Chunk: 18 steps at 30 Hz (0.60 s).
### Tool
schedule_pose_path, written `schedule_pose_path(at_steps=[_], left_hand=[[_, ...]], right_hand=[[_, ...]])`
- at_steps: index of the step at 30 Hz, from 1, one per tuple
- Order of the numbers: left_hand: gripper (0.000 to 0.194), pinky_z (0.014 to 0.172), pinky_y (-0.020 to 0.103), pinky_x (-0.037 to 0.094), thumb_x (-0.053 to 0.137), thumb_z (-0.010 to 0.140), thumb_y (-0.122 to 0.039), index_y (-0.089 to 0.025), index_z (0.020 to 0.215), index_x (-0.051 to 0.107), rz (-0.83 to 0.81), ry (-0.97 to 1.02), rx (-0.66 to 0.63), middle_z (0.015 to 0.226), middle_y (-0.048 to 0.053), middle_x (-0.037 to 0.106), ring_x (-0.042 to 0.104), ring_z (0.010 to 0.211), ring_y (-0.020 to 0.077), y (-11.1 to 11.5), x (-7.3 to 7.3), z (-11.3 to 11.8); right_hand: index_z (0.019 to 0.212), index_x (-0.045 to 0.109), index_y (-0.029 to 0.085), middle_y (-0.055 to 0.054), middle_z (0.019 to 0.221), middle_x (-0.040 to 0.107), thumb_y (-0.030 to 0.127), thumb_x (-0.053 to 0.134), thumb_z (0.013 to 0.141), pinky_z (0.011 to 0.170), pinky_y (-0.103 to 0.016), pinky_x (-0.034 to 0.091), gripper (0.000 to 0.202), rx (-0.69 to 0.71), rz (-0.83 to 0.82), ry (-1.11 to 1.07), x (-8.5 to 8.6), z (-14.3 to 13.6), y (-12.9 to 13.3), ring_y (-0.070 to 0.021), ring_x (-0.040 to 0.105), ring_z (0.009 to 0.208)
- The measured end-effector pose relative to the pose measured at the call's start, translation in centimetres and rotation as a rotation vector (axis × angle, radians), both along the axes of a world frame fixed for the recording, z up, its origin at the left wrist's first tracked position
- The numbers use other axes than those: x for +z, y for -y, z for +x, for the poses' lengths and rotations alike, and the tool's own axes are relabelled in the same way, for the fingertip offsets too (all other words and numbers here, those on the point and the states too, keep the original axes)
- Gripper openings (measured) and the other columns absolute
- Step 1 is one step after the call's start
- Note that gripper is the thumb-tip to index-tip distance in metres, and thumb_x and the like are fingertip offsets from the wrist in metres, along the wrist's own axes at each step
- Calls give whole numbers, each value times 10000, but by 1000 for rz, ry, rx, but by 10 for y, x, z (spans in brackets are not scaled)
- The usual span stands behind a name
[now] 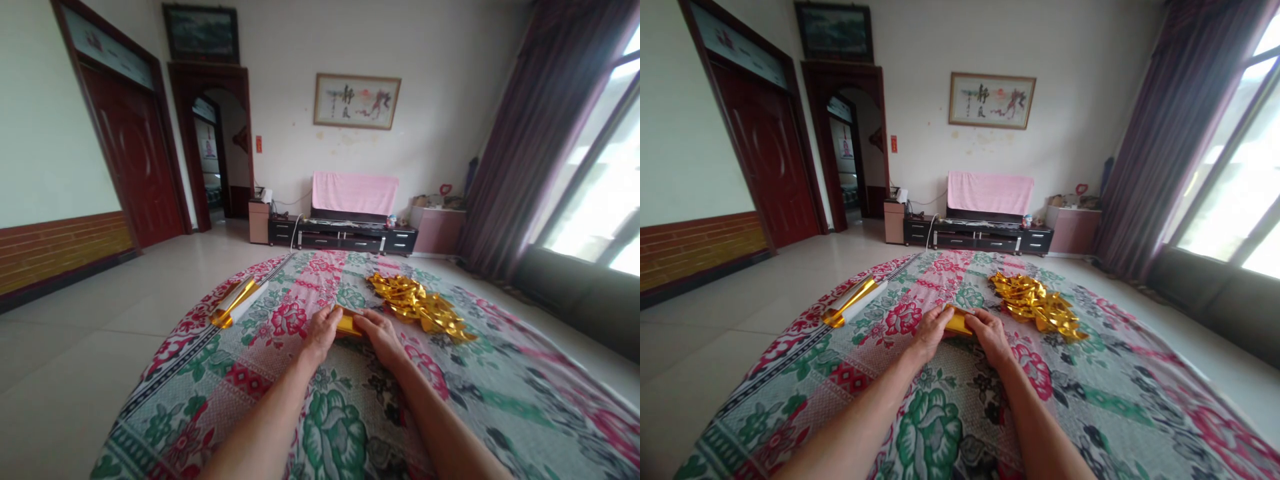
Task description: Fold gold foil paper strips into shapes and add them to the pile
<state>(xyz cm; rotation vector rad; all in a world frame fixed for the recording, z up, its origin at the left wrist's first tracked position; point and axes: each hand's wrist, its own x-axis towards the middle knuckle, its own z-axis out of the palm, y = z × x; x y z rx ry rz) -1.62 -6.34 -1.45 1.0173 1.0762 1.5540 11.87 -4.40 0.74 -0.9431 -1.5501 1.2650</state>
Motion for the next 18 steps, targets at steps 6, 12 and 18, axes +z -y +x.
schedule_pose_path(at_steps=[6, 12, 18], left_hand=[[279, 530, 252, 472, 541, 739, -419, -180, 870, 602, -17, 18, -46, 731, 31, 645, 596, 630, 158, 4, 4, 2], [253, 586, 243, 471, 587, 706, -374, -158, 836, 620, 77, -18, 40, 718, 21, 644, 584, 632, 143, -1, 0, 0], [241, 586, 219, 435, 580, 710, -372, -139, 761, 613, 103, -148, 176, 650, 4, 595, 532, 601, 119, -7, -4, -4]], right_hand=[[772, 662, 140, -13, 633, 618, 520, 640, 612, 516, -223, 388, 413, -55, -14, -16, 0, 2, 3, -131, 519, 560], [770, 664, 140, -3, 639, 606, 498, 654, 600, 521, -220, 376, 396, -62, -38, -80, -3, 1, 0, -119, 496, 558], [774, 657, 132, -5, 613, 589, 521, 659, 588, 517, -216, 370, 431, -97, 25, -89, -9, -2, -5, -111, 479, 546]])
